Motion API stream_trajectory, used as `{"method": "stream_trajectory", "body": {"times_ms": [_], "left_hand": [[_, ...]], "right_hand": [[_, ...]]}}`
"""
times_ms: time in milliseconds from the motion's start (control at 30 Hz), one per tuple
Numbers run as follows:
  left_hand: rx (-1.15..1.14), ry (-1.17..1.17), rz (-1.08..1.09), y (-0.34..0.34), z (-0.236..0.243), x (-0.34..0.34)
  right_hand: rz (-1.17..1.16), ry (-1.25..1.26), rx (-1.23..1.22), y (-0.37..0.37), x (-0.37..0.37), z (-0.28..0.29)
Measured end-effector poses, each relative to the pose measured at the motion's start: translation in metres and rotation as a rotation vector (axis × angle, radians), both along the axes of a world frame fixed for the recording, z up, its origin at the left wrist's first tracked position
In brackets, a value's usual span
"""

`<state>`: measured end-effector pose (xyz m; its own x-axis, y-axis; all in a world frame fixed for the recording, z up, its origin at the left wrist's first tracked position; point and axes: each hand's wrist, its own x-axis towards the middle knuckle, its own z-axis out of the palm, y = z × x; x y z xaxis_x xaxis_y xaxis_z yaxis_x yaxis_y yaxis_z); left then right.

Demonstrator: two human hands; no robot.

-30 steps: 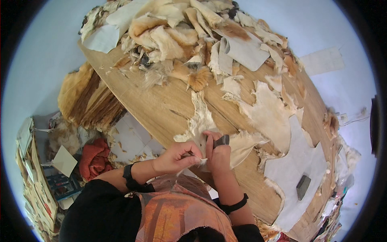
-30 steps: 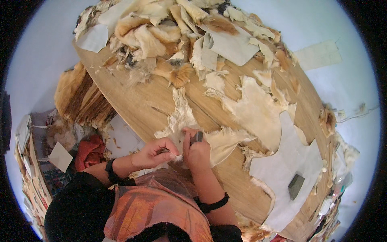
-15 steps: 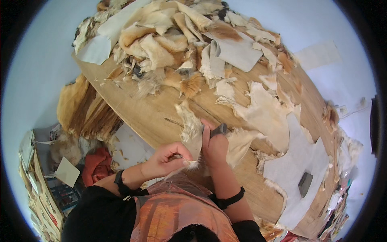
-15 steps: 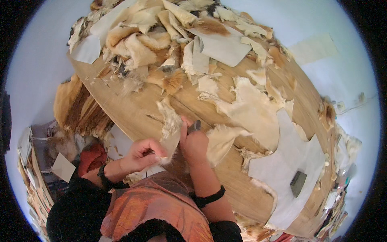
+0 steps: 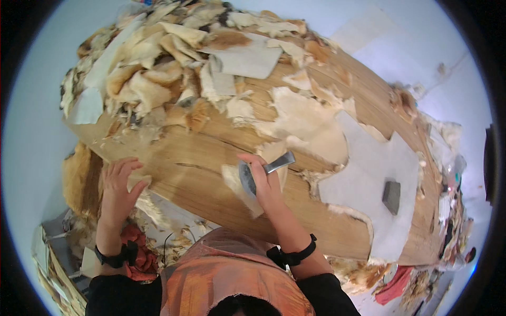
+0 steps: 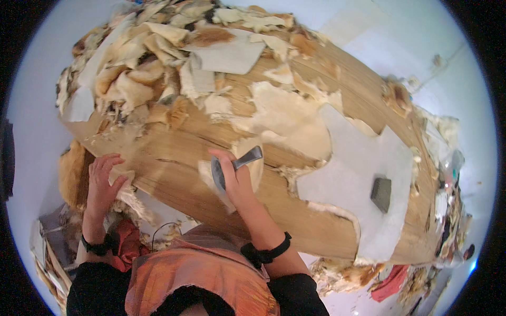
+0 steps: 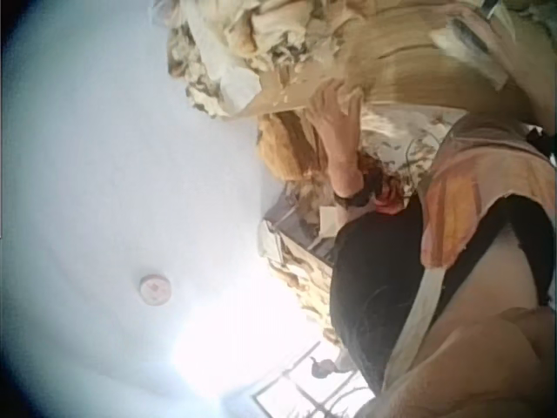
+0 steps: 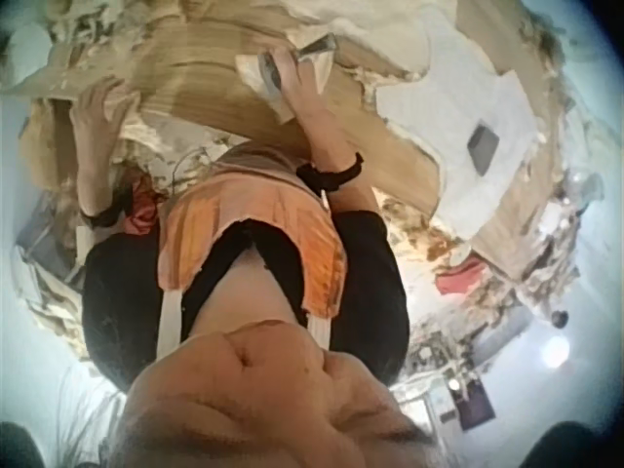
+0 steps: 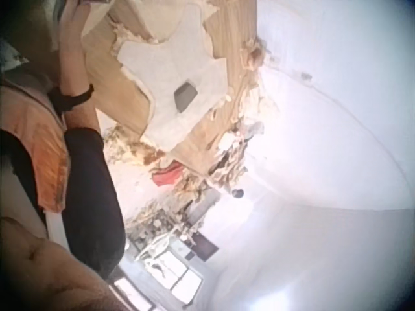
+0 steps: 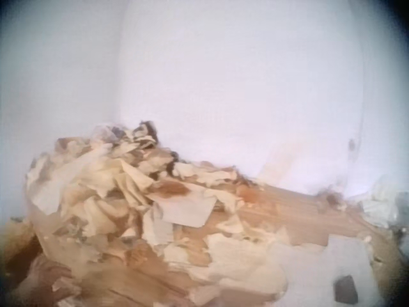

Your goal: Cutting out patterns from animal hides using a specialty knife in a workshop.

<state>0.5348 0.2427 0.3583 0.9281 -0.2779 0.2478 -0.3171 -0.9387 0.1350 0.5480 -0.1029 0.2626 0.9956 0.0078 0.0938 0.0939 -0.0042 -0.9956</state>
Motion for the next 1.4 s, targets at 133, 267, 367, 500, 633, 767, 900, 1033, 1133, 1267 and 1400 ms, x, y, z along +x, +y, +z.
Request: {"method": "stream_trajectory", "body": {"times_ms": [133,267,367,500,633,767,900,1033,1133,1267,1400], "left_hand": [[-0.298,0.245,-0.554,-0.108,-0.052,-0.002],[-0.162,0.26,-0.769,-0.186,-0.08,0.019],[-0.122,0.128,-0.658,-0.184,-0.113,0.058],[-0.269,-0.138,-0.387,-0.213,-0.069,0.091],[-0.579,0.254,-0.588,-0.308,-0.073,0.049],[-0.406,0.181,-0.537,-0.361,-0.103,0.051],[-0.252,0.429,-0.508,-0.368,-0.102,0.059],[-0.213,0.438,-0.464,-0.361,-0.108,0.062],[-0.373,0.34,-0.409,-0.36,-0.114,0.054],[-0.834,0.946,-0.223,-0.364,-0.105,0.044],[-0.924,1.359,-0.204,-0.365,-0.1,0.03]], "right_hand": [[-0.103,0.102,-0.058,-0.066,-0.029,0.013],[-0.439,0.05,-0.072,-0.138,-0.054,0.019],[-0.591,0.099,-0.031,-0.18,-0.078,0.022],[-0.589,0.112,-0.078,-0.209,-0.097,0.023],[-0.424,0.15,-0.041,-0.204,-0.076,0.016],[-0.227,0.182,-0.006,-0.199,-0.047,0.005],[-0.123,0.115,-0.148,-0.202,-0.031,-0.017],[-0.126,0.039,-0.29,-0.199,-0.029,-0.017],[-0.117,0.035,-0.204,-0.199,-0.03,-0.024],[-0.157,0.067,-0.068,-0.203,-0.032,-0.029],[-0.165,0.08,0.07,-0.208,-0.033,-0.035]]}}
